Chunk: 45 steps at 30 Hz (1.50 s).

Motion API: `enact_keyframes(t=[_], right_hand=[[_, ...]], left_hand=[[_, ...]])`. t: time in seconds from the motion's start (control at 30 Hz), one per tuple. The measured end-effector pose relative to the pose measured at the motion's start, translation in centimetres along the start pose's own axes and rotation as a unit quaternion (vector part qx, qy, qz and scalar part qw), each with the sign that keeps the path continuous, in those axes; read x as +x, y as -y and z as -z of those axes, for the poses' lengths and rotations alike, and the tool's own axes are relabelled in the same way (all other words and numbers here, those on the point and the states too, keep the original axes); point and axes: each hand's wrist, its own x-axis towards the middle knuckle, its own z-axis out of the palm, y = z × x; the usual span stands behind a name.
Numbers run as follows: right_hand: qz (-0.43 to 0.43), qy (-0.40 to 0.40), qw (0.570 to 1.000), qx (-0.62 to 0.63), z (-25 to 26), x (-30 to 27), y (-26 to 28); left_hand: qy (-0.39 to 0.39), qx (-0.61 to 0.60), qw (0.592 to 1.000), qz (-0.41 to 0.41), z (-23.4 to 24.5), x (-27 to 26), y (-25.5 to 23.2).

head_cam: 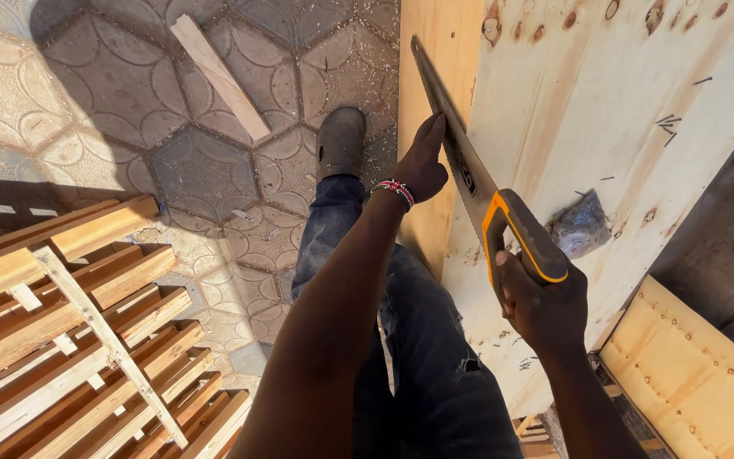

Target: Hammering nails into a wooden board and sawing the board to size

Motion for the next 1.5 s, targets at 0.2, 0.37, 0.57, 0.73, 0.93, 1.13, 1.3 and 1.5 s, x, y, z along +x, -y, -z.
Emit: enact_keyframes(t=[0.2, 0.37, 0.57, 0.73, 0.93, 1.13, 1.3, 1.5], right_hand=[[-0.015, 0.026, 0.999, -0.016, 4.9, -3.2, 1.1], [0.035, -0.004, 0.999, -0.028, 1.3, -0.7, -2.2], [0.042, 0.009, 0.998, 0.050, 3.2, -3.5, 0.0], [-0.118, -0.044, 0.991, -0.039, 3.5, -6.1, 0.4], [-0.060, 0.006, 0.998, -0.016, -1.4, -2.3, -1.8], [-0.164, -0.051, 0.983, -0.064, 4.6, -7.7, -2.4], [-0.029, -0.002, 0.998, -0.057, 1.2, -5.0, -5.4], [-0.084, 0.001, 0.996, -0.008, 3.7, -8.4, -2.5]], left_hand=[[0.002, 0.022, 0.999, -0.037, 1.1, -5.6, -7.5], [0.001, 0.003, 1.000, -0.006, 1.1, -2.8, -3.6], [0.006, 0.027, 1.000, 0.002, -1.2, -3.9, -2.9], [-0.027, -0.007, 0.997, -0.076, -2.1, -7.8, -4.8], [-0.002, -0.027, 0.998, -0.054, -2.5, -4.1, 0.3], [-0.002, 0.003, 0.998, -0.055, -4.1, -11.2, -4.8], [-0.022, -0.034, 0.997, -0.069, -4.8, -7.1, 1.8], [-0.011, -0.005, 0.996, -0.091, -5.3, -10.6, -1.4]])
